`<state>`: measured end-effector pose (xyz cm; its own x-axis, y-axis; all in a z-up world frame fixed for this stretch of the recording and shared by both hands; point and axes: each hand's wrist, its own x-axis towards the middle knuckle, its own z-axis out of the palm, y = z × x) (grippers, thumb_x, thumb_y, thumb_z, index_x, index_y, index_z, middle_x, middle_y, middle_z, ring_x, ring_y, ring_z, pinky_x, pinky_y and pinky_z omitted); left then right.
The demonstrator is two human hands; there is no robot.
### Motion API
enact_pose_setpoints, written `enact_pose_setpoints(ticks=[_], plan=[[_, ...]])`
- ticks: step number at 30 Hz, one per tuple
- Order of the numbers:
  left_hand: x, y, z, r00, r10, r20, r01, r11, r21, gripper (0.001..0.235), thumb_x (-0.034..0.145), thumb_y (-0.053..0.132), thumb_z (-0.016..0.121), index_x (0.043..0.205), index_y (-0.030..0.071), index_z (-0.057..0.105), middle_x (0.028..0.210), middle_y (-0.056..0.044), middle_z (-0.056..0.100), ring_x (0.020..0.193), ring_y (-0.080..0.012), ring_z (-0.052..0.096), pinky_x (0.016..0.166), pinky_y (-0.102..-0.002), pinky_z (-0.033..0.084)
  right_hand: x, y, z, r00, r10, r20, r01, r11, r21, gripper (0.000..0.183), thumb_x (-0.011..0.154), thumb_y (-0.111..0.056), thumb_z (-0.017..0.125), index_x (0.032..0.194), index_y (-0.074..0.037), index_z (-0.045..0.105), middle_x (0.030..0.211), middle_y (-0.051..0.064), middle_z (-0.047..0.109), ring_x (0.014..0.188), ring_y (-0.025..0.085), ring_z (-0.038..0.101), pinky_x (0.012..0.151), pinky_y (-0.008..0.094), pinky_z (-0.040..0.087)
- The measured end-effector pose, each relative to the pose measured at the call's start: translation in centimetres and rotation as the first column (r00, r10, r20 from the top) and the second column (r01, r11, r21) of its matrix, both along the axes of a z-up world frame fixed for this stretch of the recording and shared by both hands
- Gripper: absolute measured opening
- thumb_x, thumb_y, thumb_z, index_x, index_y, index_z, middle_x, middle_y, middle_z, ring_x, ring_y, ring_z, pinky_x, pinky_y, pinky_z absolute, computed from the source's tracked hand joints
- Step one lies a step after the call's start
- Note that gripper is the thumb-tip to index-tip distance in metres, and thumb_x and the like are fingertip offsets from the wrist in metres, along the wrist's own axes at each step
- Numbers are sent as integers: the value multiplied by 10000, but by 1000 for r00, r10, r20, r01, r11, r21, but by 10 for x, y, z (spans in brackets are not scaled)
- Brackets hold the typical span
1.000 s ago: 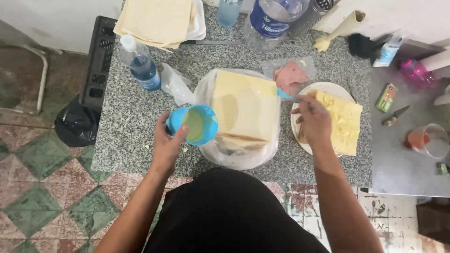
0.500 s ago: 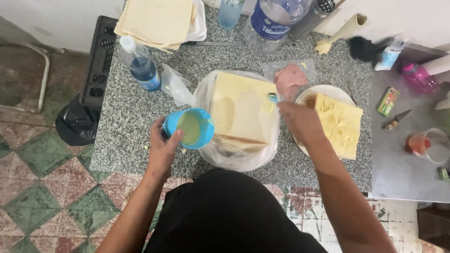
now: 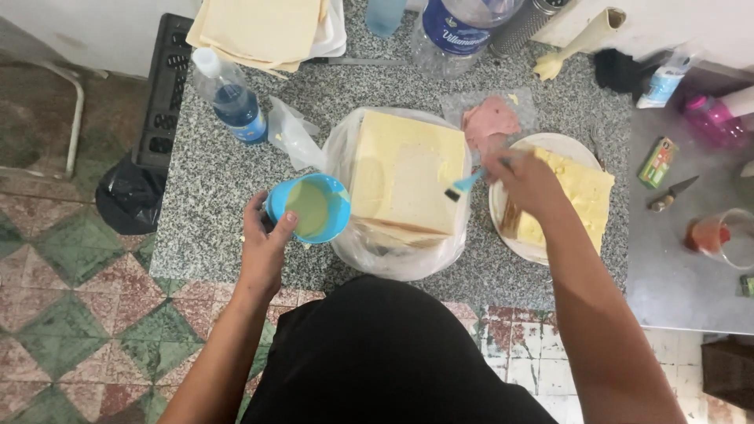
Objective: Layering cheese slices on bread and applying a liquid coating using a brush to prepare multiple sandwiches.
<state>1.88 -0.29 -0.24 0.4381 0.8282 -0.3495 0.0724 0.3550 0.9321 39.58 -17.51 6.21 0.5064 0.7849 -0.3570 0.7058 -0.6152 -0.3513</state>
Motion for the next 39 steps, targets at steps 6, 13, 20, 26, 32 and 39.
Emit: enact_pose_setpoints(ticks=[6,13,20,26,32,39], plan=[[5,-6,-4,1000,-16,11,16,999,28,1003,871,485,706,1547,-37,179,1318,-378,390,1288,-511,410,1118,-675,312,51,15,-47,990,-130,-48,138,941,309,206,1054,-390,591,1085,-255,743,826,35,734,850,273,712,819,409,531],[8,-12,-6,1000,-14,12,14,1000,18,1036,852,504,718,1549,-44,182,1274,-358,412,1258,-485,427,1113,-647,317,46,-31,-89,857,-403,-321,510,750,421,174,1029,-232,606,1160,-237,721,927,-4,753,712,102,696,634,236,520],[15,-18,10,999,-32,-25,32,999,6,1070,831,540,712,1546,-47,176,1306,-384,387,1308,-549,402,1132,-688,281,32,-58,-64,828,-383,-410,553,681,480,182,1032,-149,590,1100,-158,759,907,65,749,779,130,714,742,257,568],[21,-21,5,999,-28,-25,28,999,22,1054,833,534,713,1540,-48,191,1298,-380,405,1297,-544,420,1123,-695,294,9,-34,-46,893,-341,-293,446,756,479,187,1046,-164,588,1114,-234,748,947,22,766,711,85,661,680,222,532],[19,-23,-6,1000,14,-2,-14,999,31,998,869,470,712,1560,-26,190,1284,-321,396,1231,-436,419,1090,-627,344,-54,-42,-11,980,197,35,-183,954,-237,330,1038,-208,492,1247,-338,712,1169,13,775,1053,182,747,966,369,582],[12,-23,-1,1000,14,0,-14,1000,12,1010,866,500,703,1552,-32,187,1302,-364,384,1261,-495,413,1103,-661,327,-53,-9,41,994,19,-106,-41,976,-212,328,1058,-365,503,1273,-241,717,1081,155,762,1077,368,712,1032,506,515]])
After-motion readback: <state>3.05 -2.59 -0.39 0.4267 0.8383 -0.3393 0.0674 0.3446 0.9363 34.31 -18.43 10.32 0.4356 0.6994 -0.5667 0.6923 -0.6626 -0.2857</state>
